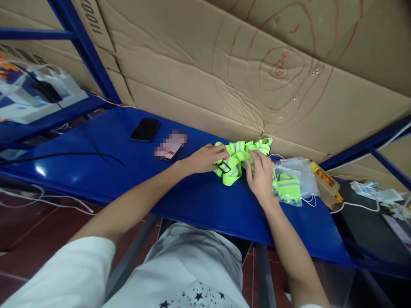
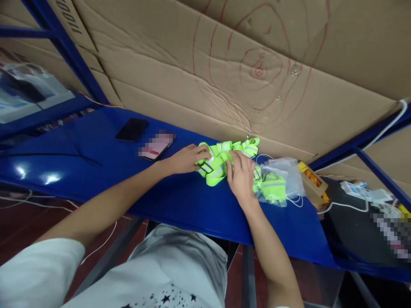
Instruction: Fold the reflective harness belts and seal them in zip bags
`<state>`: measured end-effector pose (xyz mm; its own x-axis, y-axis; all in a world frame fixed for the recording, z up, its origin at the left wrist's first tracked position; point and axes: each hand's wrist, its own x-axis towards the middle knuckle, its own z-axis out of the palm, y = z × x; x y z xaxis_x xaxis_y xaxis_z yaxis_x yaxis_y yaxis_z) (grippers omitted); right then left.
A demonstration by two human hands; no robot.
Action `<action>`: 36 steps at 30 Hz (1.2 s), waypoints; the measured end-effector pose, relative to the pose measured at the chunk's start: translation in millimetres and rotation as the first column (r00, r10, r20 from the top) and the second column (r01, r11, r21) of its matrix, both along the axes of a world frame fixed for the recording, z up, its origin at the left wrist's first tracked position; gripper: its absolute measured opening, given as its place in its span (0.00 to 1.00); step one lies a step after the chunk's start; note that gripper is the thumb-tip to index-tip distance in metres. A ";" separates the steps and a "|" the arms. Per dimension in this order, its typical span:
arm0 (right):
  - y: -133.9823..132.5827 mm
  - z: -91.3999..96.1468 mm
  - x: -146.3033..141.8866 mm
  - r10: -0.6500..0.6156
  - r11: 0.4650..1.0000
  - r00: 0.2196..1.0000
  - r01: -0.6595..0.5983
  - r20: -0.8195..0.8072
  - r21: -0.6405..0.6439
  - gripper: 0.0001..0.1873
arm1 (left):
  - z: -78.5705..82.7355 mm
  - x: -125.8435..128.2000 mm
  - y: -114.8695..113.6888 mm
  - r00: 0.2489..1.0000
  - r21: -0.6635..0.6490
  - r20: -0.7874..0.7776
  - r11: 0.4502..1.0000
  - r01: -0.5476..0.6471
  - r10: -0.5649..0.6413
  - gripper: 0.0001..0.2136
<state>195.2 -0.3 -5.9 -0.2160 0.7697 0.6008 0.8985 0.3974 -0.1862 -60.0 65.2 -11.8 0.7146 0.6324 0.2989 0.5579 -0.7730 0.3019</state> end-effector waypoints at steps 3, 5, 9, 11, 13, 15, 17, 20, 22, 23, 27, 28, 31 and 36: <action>-3.3 -5.2 -9.6 0.251 0.965 0.955 -0.261 -0.160 -0.038 0.27 | -1.3 3.2 -3.5 0.995 0.309 0.085 0.951 0.026 -0.054 0.16; -1.3 -9.1 -9.9 0.270 0.957 0.936 -0.287 -0.226 -0.048 0.32 | -5.1 5.8 -5.2 0.977 0.397 0.189 0.918 0.014 -0.097 0.11; 5.2 -11.2 -2.3 0.268 0.935 0.896 -0.330 -0.354 -0.129 0.53 | -15.9 15.8 -9.3 0.894 0.274 0.441 0.960 -0.054 -0.076 0.08; 8.8 -11.5 2.4 0.323 0.857 0.825 -0.462 -0.464 -0.226 0.55 | -19.1 20.8 -10.7 0.868 0.255 0.492 0.964 -0.067 -0.070 0.13; 13.0 -12.8 6.6 0.319 0.850 0.793 -0.482 -0.519 -0.214 0.44 | -19.2 22.7 -9.8 0.851 0.262 0.519 0.963 -0.061 -0.087 0.21; 17.2 -14.2 10.2 0.279 0.917 0.815 -0.383 -0.508 -0.112 0.31 | -16.9 20.5 -6.7 0.837 0.187 0.536 0.982 0.009 -0.110 0.35; 20.0 -14.4 12.5 0.250 0.955 0.839 -0.297 -0.484 -0.023 0.25 | -14.9 16.3 -3.5 0.847 -0.016 0.507 0.981 0.193 -0.158 0.52; 17.8 -11.3 11.1 0.262 0.959 0.863 -0.281 -0.431 0.019 0.19 | -17.3 15.7 -3.3 0.831 -0.376 0.511 0.813 0.445 -0.219 0.64; 12.2 -8.2 7.1 0.300 0.950 0.880 -0.311 -0.369 0.031 0.17 | -21.4 21.7 -6.4 0.810 -0.466 0.568 0.753 0.465 -0.149 0.57; 8.8 -6.8 4.7 0.326 0.942 0.887 -0.335 -0.326 0.029 0.15 | -23.1 25.3 -8.3 0.806 -0.470 0.584 0.767 0.436 -0.100 0.51; 0.6 -4.5 -0.6 0.406 0.911 0.898 -0.413 -0.169 -0.011 0.18 | -20.9 26.8 -11.7 0.831 -0.414 0.555 0.855 0.311 -0.033 0.38; 0.9 -4.6 -0.4 0.409 0.909 0.899 -0.417 -0.157 -0.018 0.21 | -17.9 22.3 -10.9 0.844 -0.404 0.534 0.866 0.295 -0.039 0.35; 5.7 -5.5 3.1 0.341 0.940 0.924 -0.341 -0.174 0.033 0.22 | -9.2 3.5 -5.5 0.955 -0.336 0.293 0.931 0.144 -0.042 0.22; 9.0 -1.6 11.6 0.207 0.977 0.944 -0.213 -0.257 0.005 0.09 | -10.7 -13.9 8.6 0.999 -0.265 0.021 0.963 0.050 -0.046 0.13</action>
